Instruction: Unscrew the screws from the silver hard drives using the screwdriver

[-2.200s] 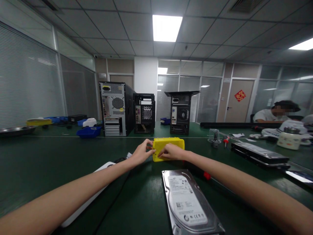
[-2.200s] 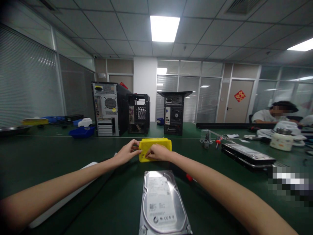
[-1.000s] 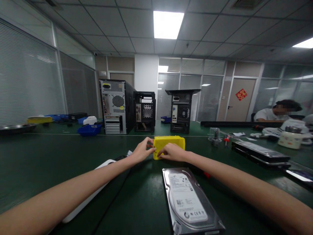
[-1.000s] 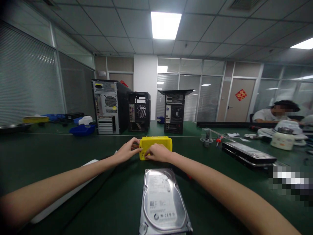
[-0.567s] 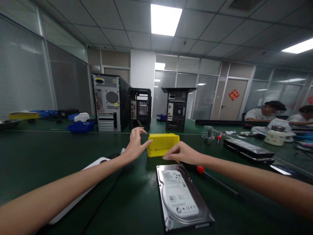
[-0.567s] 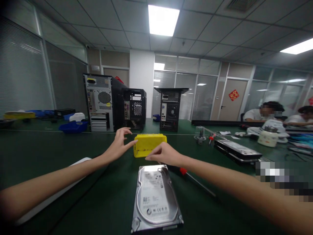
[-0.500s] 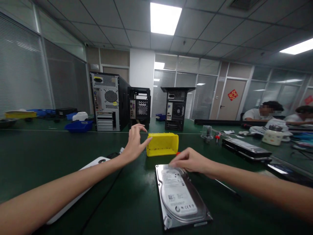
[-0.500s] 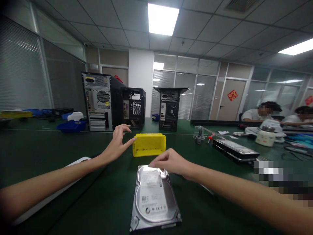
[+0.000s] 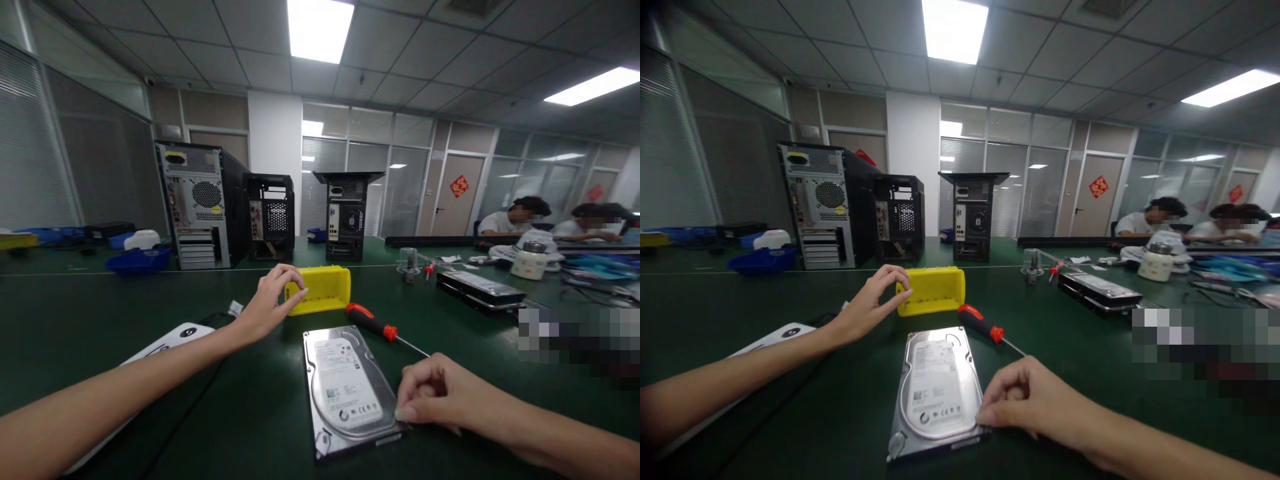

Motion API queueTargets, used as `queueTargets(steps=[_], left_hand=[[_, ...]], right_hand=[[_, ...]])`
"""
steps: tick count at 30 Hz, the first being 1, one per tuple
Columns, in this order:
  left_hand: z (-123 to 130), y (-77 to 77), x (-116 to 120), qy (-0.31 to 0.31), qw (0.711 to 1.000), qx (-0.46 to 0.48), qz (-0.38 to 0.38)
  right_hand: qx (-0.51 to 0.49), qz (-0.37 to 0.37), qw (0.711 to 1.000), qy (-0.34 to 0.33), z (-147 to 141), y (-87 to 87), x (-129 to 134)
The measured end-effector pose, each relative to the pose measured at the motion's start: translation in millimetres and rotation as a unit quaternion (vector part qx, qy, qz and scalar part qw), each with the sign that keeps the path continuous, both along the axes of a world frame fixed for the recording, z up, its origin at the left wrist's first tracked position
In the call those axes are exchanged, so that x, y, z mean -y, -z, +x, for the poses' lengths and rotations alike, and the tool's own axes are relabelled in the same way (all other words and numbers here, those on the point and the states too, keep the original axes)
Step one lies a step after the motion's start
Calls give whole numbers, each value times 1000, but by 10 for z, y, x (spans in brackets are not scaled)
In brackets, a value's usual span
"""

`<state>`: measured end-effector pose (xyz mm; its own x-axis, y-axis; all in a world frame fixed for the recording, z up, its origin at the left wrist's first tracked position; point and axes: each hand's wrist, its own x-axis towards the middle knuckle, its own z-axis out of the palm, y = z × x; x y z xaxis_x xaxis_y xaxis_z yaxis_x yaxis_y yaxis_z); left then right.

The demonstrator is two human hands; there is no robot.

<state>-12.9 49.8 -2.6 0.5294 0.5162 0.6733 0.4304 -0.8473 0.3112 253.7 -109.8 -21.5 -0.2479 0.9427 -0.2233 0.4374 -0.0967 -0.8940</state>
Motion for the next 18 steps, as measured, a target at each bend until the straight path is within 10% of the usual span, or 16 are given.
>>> queueTargets(steps=[18], left_hand=[[20, -47, 69, 33, 996, -83, -19]], right_hand=[[-76, 91, 992, 48, -27, 154, 108]])
